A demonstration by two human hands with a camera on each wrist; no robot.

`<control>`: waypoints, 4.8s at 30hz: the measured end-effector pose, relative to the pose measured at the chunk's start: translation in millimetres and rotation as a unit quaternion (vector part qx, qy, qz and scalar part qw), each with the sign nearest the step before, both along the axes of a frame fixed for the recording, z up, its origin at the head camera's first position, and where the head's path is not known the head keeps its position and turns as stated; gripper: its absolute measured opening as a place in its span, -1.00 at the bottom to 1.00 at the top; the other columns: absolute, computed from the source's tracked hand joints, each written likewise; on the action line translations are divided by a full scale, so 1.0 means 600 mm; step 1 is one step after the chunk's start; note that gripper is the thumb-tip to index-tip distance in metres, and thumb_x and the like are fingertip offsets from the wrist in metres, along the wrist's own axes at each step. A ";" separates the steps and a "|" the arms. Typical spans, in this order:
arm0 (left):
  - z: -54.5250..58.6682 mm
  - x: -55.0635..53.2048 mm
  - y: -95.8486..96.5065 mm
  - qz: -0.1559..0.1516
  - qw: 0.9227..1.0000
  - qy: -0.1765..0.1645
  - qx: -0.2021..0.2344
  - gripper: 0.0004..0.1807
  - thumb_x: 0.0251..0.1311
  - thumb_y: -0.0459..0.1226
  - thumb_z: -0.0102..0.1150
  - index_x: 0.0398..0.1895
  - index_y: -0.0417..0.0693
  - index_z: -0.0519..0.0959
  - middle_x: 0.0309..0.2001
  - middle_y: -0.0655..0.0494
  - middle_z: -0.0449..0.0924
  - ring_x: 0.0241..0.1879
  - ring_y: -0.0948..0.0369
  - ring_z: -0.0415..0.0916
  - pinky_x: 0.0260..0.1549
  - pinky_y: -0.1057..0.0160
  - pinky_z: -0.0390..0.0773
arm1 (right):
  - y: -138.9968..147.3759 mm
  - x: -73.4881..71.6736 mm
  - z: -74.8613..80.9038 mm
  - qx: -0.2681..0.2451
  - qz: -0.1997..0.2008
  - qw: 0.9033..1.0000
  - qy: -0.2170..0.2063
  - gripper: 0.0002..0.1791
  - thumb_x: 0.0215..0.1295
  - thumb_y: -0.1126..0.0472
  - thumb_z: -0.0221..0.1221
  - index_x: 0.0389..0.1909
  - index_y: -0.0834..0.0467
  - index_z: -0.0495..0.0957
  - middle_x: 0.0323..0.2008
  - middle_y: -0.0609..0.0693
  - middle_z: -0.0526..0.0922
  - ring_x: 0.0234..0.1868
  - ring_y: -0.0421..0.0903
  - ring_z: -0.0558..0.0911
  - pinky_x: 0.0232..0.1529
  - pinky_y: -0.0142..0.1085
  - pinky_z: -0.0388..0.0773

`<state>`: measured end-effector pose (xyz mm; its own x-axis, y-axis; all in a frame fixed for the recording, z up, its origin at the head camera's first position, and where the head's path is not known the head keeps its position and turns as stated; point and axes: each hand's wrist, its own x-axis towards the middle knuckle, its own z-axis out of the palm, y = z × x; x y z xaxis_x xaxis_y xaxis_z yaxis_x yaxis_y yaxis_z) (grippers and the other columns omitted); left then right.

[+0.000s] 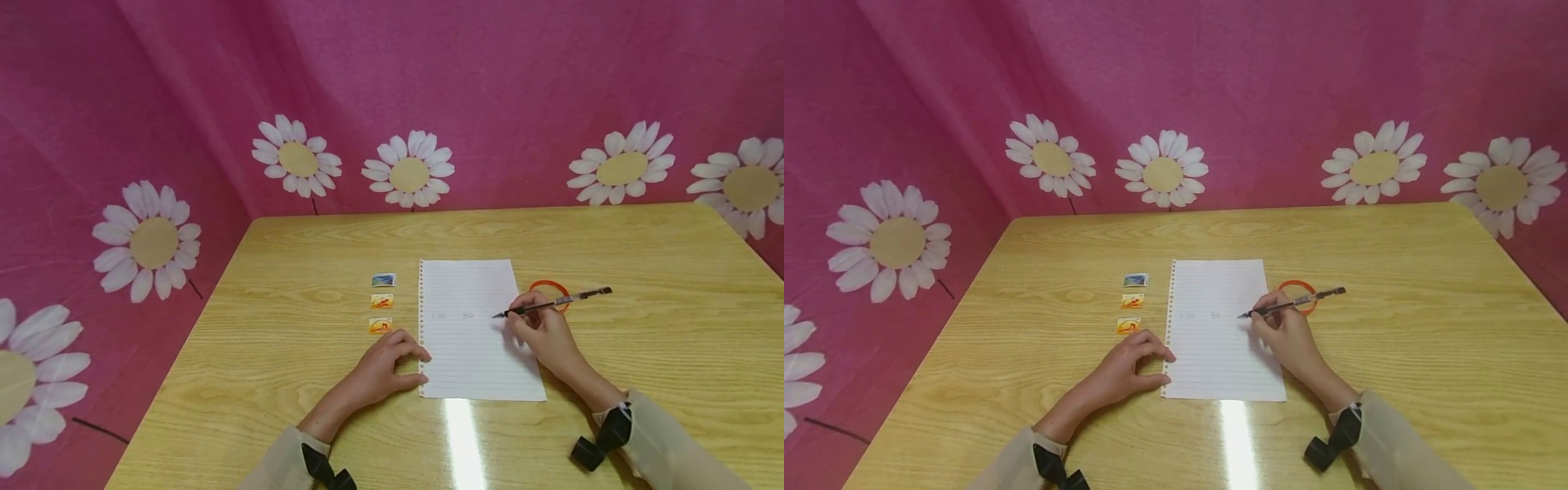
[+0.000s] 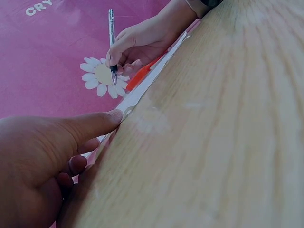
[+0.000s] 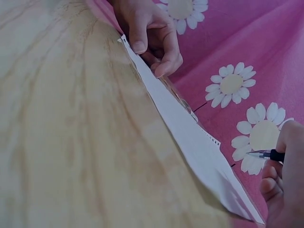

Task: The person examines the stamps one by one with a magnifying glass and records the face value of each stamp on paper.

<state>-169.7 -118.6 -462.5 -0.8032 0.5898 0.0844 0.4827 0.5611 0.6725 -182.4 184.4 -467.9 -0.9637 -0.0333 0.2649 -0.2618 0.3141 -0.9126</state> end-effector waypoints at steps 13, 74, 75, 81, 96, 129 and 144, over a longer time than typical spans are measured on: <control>0.000 0.001 0.000 -0.009 1.000 0.004 0.014 -0.75 0.16 -0.13 0.35 -0.10 0.07 0.66 -0.13 0.15 0.51 -0.13 0.23 0.38 -0.11 0.30 0.38 | 0.019 0.008 0.002 -0.038 0.002 0.999 0.039 -0.89 0.30 0.51 0.09 -0.20 0.32 0.44 -0.26 -0.27 0.44 -0.34 -0.42 0.46 -0.38 -0.56 0.43; 0.001 0.003 0.000 0.001 1.000 -0.005 0.005 -0.74 0.15 -0.14 0.36 -0.09 0.11 0.66 -0.12 0.19 0.51 -0.12 0.26 0.38 -0.08 0.29 0.39 | 0.197 0.022 -0.003 -0.117 -0.096 0.986 0.063 -0.75 0.31 0.50 0.08 -0.24 0.06 0.52 -0.26 -0.21 0.50 -0.46 -0.43 0.49 -0.51 -0.58 0.38; 0.001 0.003 0.000 0.001 1.000 -0.005 0.005 -0.74 0.15 -0.14 0.36 -0.09 0.11 0.66 -0.12 0.19 0.51 -0.12 0.26 0.38 -0.08 0.29 0.39 | 0.199 0.022 -0.003 -0.112 -0.101 0.987 0.062 -0.75 0.31 0.49 0.08 -0.23 0.05 0.52 -0.26 -0.21 0.49 -0.47 -0.43 0.48 -0.52 -0.58 0.37; 0.001 0.002 0.000 0.000 1.000 -0.008 0.008 -0.75 0.16 -0.14 0.36 -0.09 0.10 0.66 -0.12 0.19 0.51 -0.11 0.26 0.38 -0.07 0.28 0.40 | 0.206 0.020 -0.002 -0.041 -0.128 0.990 0.042 -0.82 0.37 0.38 0.10 -0.20 0.02 0.49 -0.22 -0.23 0.43 -0.45 -0.46 0.47 -0.50 -0.59 0.40; 0.001 0.003 -0.001 0.003 1.000 -0.006 0.008 -0.74 0.15 -0.14 0.36 -0.09 0.09 0.66 -0.11 0.18 0.51 -0.08 0.24 0.40 -0.04 0.25 0.42 | 0.220 0.018 -0.001 0.100 -0.150 0.983 0.028 -0.86 0.47 0.18 0.03 -0.05 -0.12 0.36 -0.28 -0.38 0.37 -0.46 -0.46 0.40 -0.53 -0.55 0.36; 0.002 0.000 -0.002 -0.001 1.000 -0.002 0.015 -0.74 0.16 -0.13 0.36 -0.09 0.08 0.66 -0.12 0.17 0.52 -0.13 0.24 0.38 -0.11 0.30 0.37 | 0.249 0.003 -0.001 0.028 -0.061 0.996 0.065 -0.64 0.43 0.40 0.02 0.20 0.19 0.45 -0.13 -0.45 0.61 -0.14 -0.57 0.56 -0.24 -0.72 0.46; 0.001 0.002 -0.003 -0.004 1.000 -0.001 0.018 -0.74 0.16 -0.13 0.36 -0.09 0.09 0.66 -0.12 0.16 0.52 -0.16 0.25 0.35 -0.14 0.33 0.35 | 0.243 -0.036 0.026 0.295 -0.030 0.952 0.082 -0.73 0.36 0.38 0.12 0.05 0.26 0.52 -0.34 0.11 0.62 -0.43 -0.50 0.36 -0.50 -0.53 0.31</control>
<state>-168.7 -120.7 -461.7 -0.7988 0.5927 0.1034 0.4850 0.5327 0.6935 -203.9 330.3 -452.5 -0.9160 -0.1683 0.3641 -0.3503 0.7779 -0.5216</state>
